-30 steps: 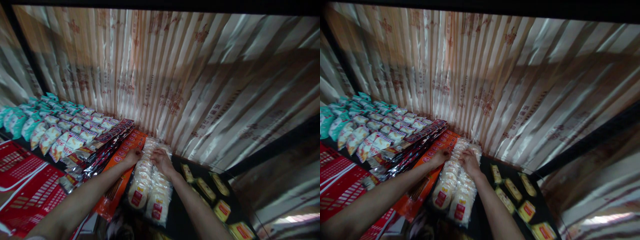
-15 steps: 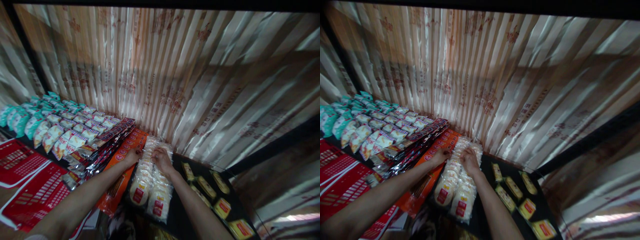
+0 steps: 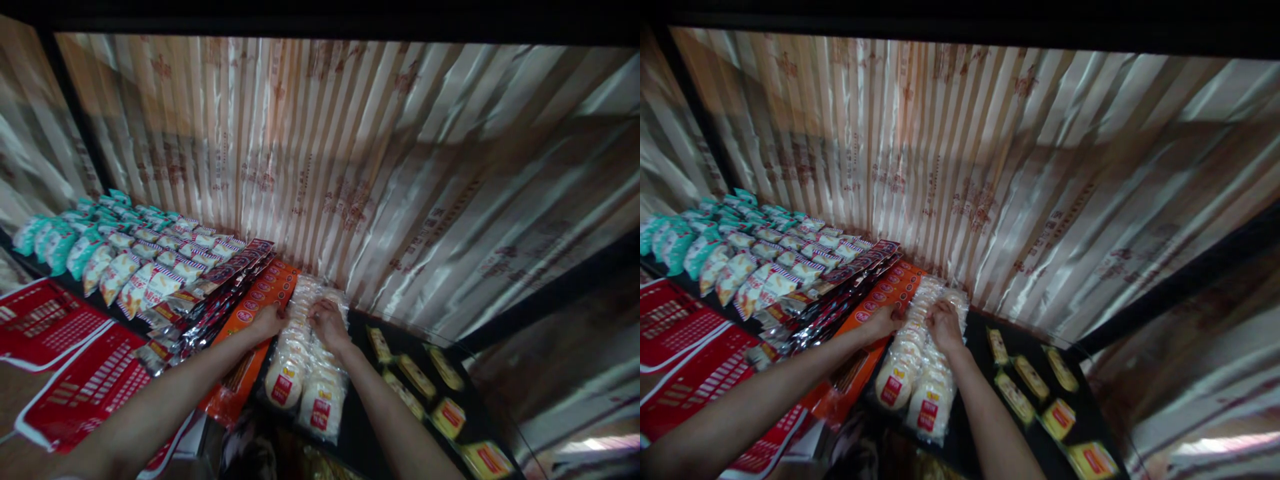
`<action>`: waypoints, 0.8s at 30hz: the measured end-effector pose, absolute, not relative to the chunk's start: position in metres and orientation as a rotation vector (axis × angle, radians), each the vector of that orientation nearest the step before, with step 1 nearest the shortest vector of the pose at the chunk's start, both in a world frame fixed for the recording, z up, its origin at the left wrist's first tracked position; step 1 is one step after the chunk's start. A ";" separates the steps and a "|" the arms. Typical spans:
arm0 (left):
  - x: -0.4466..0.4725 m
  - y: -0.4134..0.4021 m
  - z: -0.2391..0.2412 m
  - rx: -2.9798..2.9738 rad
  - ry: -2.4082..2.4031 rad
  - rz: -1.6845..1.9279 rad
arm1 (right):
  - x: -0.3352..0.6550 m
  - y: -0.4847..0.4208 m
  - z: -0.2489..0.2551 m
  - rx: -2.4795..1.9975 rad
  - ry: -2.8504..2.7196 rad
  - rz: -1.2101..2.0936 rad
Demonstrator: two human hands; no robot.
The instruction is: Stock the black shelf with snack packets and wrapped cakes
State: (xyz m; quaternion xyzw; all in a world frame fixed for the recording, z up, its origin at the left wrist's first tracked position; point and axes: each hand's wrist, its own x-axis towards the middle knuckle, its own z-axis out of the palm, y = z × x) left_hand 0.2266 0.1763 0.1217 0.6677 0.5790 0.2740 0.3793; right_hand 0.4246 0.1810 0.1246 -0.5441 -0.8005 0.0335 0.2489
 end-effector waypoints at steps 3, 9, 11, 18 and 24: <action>0.229 0.177 0.116 1.668 1.475 0.715 | 0.426 0.181 0.124 -1.468 -2.188 0.082; 0.232 0.177 0.109 1.625 1.453 0.803 | 0.428 0.177 0.125 -1.395 -2.191 0.083; 0.233 0.176 0.111 1.624 1.453 0.822 | 0.429 0.175 0.125 -1.387 -2.197 0.123; 0.236 0.170 0.122 1.657 1.521 0.811 | 0.425 0.170 0.125 -1.458 -2.184 0.216; 0.224 0.157 0.130 1.720 1.582 0.693 | 0.421 0.167 0.124 -1.449 -2.166 0.183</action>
